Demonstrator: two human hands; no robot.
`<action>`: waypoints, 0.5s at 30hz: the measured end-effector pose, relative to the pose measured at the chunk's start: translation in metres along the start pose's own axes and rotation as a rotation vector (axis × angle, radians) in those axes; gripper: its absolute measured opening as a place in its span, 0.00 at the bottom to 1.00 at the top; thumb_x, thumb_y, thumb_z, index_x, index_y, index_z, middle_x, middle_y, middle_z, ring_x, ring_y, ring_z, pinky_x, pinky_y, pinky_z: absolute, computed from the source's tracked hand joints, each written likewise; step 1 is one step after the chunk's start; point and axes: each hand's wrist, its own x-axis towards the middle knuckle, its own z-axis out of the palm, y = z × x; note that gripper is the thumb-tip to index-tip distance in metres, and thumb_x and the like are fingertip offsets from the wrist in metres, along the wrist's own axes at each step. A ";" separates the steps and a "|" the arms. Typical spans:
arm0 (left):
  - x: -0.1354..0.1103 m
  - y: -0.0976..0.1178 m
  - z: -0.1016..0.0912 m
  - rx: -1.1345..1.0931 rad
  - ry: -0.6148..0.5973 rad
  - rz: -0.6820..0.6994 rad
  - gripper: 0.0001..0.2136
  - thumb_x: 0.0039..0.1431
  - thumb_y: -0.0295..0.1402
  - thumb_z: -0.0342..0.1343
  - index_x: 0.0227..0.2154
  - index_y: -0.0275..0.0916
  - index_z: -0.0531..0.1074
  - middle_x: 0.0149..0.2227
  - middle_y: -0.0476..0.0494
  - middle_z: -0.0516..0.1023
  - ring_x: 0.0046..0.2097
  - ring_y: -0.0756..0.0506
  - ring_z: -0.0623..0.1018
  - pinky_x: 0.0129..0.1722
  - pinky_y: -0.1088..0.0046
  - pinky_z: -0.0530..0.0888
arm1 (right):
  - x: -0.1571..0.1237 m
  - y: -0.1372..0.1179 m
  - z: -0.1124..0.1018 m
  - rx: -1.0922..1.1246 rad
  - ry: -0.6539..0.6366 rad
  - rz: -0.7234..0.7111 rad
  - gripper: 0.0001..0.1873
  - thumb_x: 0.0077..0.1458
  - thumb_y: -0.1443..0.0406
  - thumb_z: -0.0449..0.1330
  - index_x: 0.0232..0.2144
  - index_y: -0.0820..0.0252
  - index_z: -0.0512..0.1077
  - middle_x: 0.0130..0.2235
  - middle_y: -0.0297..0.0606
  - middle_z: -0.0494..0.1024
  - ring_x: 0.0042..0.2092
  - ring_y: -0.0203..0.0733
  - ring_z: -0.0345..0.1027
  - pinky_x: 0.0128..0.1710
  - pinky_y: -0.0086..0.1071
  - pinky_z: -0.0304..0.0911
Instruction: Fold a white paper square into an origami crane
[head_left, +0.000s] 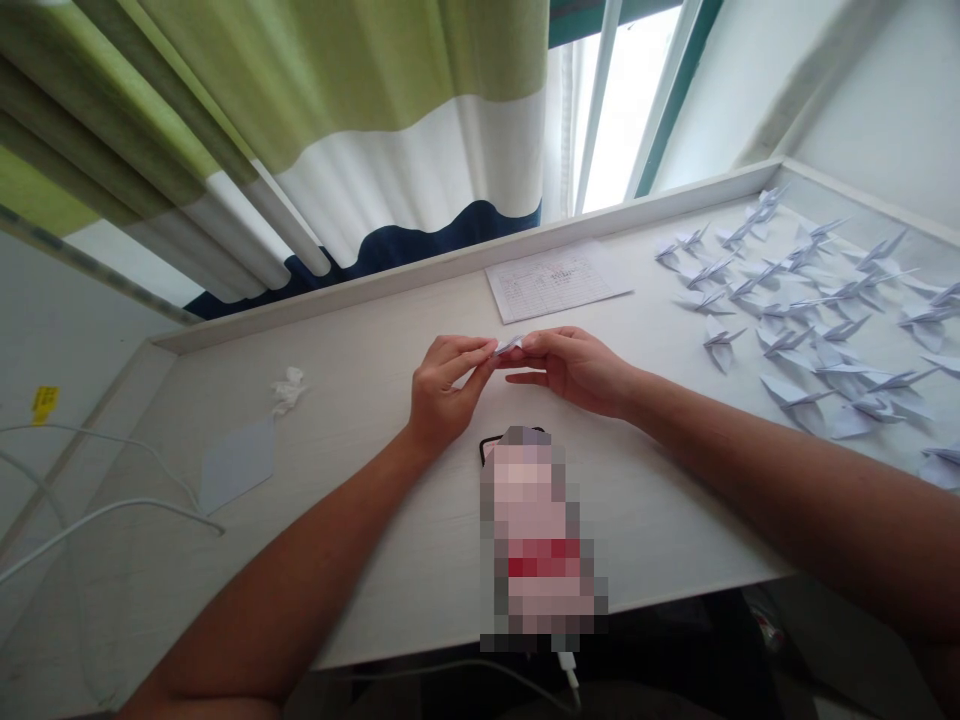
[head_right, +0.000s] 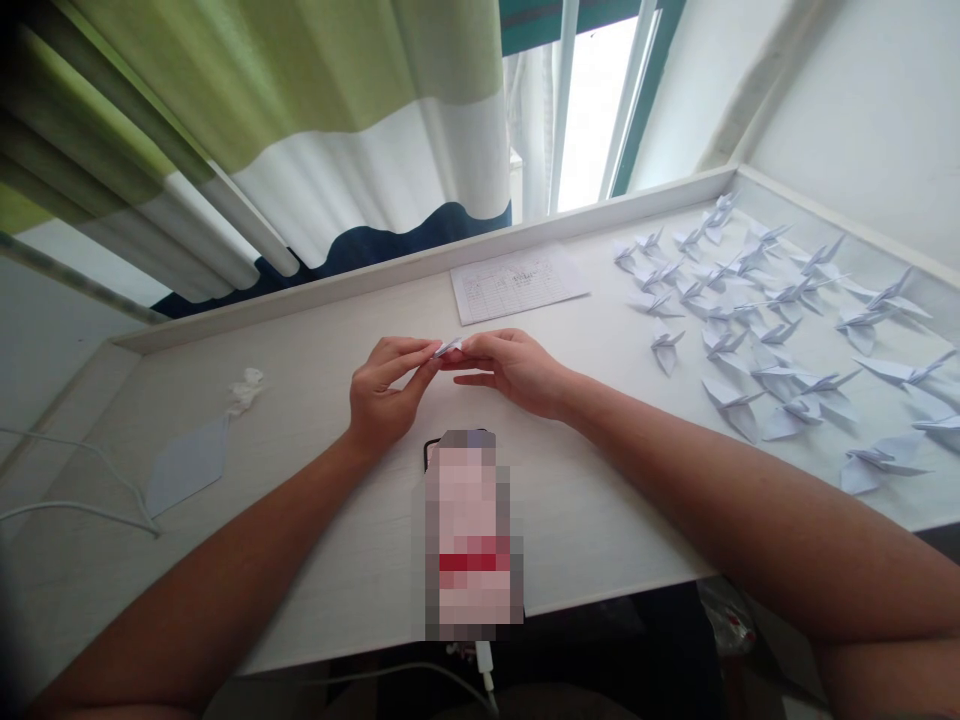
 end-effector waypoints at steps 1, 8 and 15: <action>0.000 0.000 0.000 -0.008 0.010 -0.027 0.06 0.65 0.36 0.67 0.42 0.45 0.86 0.45 0.41 0.87 0.47 0.42 0.83 0.52 0.59 0.79 | 0.000 0.001 0.001 -0.036 0.005 -0.007 0.08 0.54 0.59 0.72 0.30 0.57 0.83 0.43 0.44 0.87 0.52 0.50 0.79 0.58 0.48 0.72; -0.005 0.007 0.008 -0.157 0.083 -0.293 0.07 0.64 0.39 0.67 0.41 0.44 0.87 0.43 0.44 0.88 0.45 0.43 0.84 0.48 0.64 0.80 | -0.002 0.006 0.009 -0.348 -0.023 -0.095 0.11 0.53 0.56 0.71 0.30 0.58 0.83 0.40 0.41 0.86 0.46 0.45 0.78 0.51 0.41 0.72; -0.006 0.012 0.007 -0.236 -0.040 -0.385 0.09 0.62 0.41 0.68 0.39 0.43 0.87 0.38 0.45 0.88 0.41 0.43 0.84 0.49 0.63 0.78 | -0.003 0.010 0.008 -0.454 0.043 -0.157 0.12 0.55 0.56 0.68 0.28 0.58 0.81 0.34 0.38 0.84 0.39 0.42 0.76 0.45 0.39 0.72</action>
